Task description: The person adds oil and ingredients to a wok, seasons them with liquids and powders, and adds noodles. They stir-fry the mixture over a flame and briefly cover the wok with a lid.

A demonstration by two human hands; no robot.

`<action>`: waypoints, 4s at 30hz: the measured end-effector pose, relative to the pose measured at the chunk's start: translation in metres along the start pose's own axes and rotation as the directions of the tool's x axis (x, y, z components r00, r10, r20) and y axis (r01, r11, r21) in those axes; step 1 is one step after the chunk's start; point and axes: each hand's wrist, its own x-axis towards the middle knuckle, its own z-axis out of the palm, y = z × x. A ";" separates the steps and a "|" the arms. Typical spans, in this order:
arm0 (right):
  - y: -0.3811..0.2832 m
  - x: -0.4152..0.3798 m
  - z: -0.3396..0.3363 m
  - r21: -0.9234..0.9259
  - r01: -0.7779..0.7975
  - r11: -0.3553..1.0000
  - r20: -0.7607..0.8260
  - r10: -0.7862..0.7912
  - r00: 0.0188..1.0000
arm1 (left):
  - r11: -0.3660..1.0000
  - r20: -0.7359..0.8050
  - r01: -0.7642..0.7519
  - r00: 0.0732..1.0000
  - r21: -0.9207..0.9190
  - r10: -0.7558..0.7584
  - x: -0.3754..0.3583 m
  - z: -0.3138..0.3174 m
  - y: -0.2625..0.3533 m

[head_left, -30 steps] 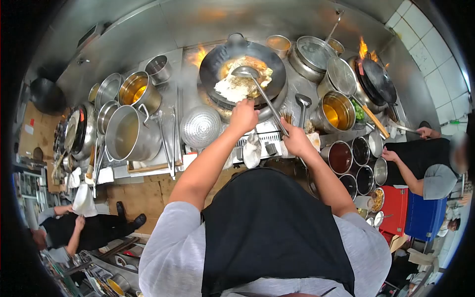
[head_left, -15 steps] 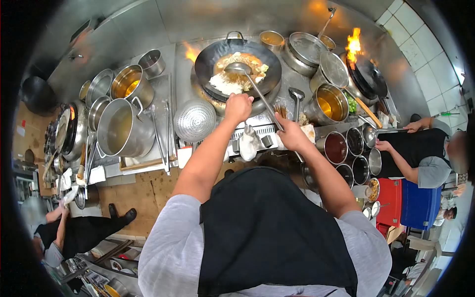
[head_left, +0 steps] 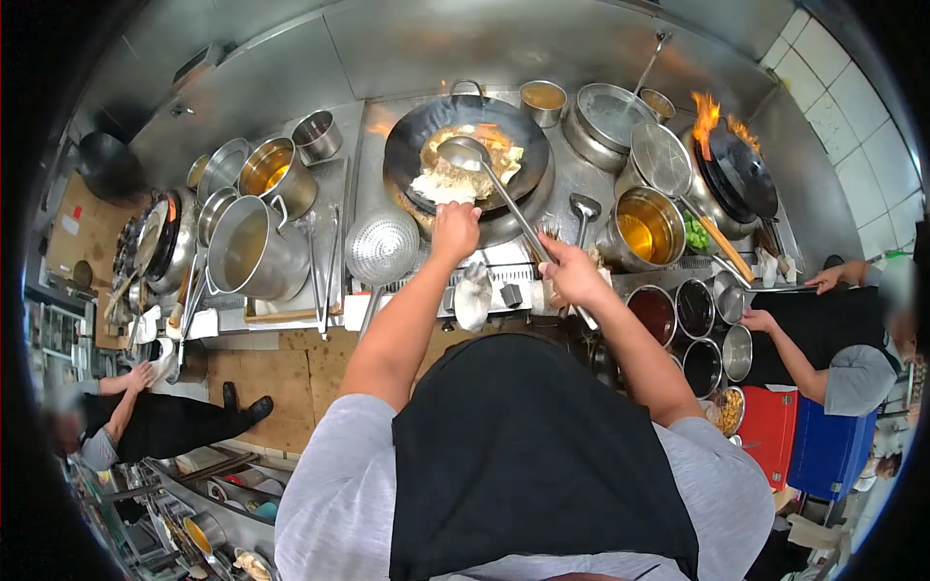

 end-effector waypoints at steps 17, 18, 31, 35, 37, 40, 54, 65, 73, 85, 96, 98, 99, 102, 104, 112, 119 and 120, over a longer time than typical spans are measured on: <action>0.049 0.035 -0.028 -0.341 0.188 0.921 -0.022 -0.207 0.978 | 0.989 0.027 0.084 0.996 0.125 -0.088 -0.028 -0.001 0.027; 0.064 0.042 -0.017 -0.305 0.203 0.930 -0.021 -0.219 0.975 | 0.985 0.036 0.080 0.996 0.152 -0.087 -0.027 0.000 0.027; -0.005 0.047 -0.028 -0.297 0.115 0.948 0.110 -0.086 0.990 | 0.954 0.101 -0.080 0.993 0.288 0.052 -0.038 -0.005 0.028; 0.035 0.055 0.004 -0.316 0.267 0.910 0.005 -0.280 0.960 | 0.980 0.089 -0.045 0.996 0.195 0.028 -0.042 -0.004 0.028; 0.034 0.056 -0.003 -0.364 0.307 0.879 0.038 -0.315 0.948 | 0.980 0.097 -0.043 0.995 0.195 0.024 -0.044 -0.005 0.028; 0.023 0.042 -0.022 -0.024 0.009 1.000 0.078 -0.007 0.997 | 0.978 0.121 -0.051 0.992 0.205 0.026 -0.044 -0.008 0.024; 0.046 0.009 -0.020 0.108 -0.151 0.983 0.014 0.150 0.989 | 0.994 0.049 -0.088 0.995 0.059 0.085 -0.001 0.000 0.022; 0.054 0.037 -0.003 -0.185 0.134 0.974 -0.142 -0.161 0.977 | 0.997 0.091 -0.017 0.996 -0.080 0.024 0.017 0.018 0.009; -0.004 0.011 0.015 -0.283 0.084 0.955 -0.081 -0.112 0.990 | 0.979 -0.061 -0.173 0.984 -0.104 0.168 -0.006 -0.015 0.022; 0.045 0.025 0.009 -0.153 0.178 0.972 -0.117 -0.197 0.973 | 0.976 0.094 -0.112 0.987 -0.185 0.131 -0.023 -0.035 0.007; 0.061 0.031 0.014 -0.134 0.220 0.966 -0.057 -0.229 0.972 | 0.994 0.110 -0.088 0.989 -0.067 0.095 -0.031 -0.011 0.008; 0.062 0.029 0.023 -0.192 0.188 0.963 -0.075 -0.205 0.976 | 0.996 0.121 -0.078 0.989 -0.041 0.082 -0.027 -0.010 0.009; 0.063 0.029 0.026 -0.254 0.146 0.956 -0.084 -0.172 0.981 | 0.998 0.135 -0.054 0.989 -0.022 0.057 -0.024 -0.011 0.014; 0.072 0.039 0.025 -0.253 0.056 0.966 0.092 -0.034 0.995 | 0.995 0.132 -0.100 0.986 0.011 0.098 -0.004 -0.014 0.030; 0.069 0.047 0.022 -0.307 0.045 0.951 0.175 0.010 0.985 | 0.987 0.115 -0.156 0.981 -0.029 0.158 0.011 -0.013 0.038; 0.045 0.038 0.027 -0.255 0.200 0.946 -0.174 -0.248 0.953 | 0.972 0.114 -0.219 0.971 0.084 0.208 -0.006 0.011 0.002; 0.035 0.079 0.001 0.259 -0.085 0.962 -0.087 0.111 0.990 | 0.986 0.205 -0.161 0.968 0.050 0.148 -0.017 0.006 -0.004; 0.037 0.097 -0.002 0.169 -0.048 0.985 -0.132 0.070 0.989 | 0.984 0.201 -0.163 0.969 0.072 0.146 -0.018 0.006 -0.003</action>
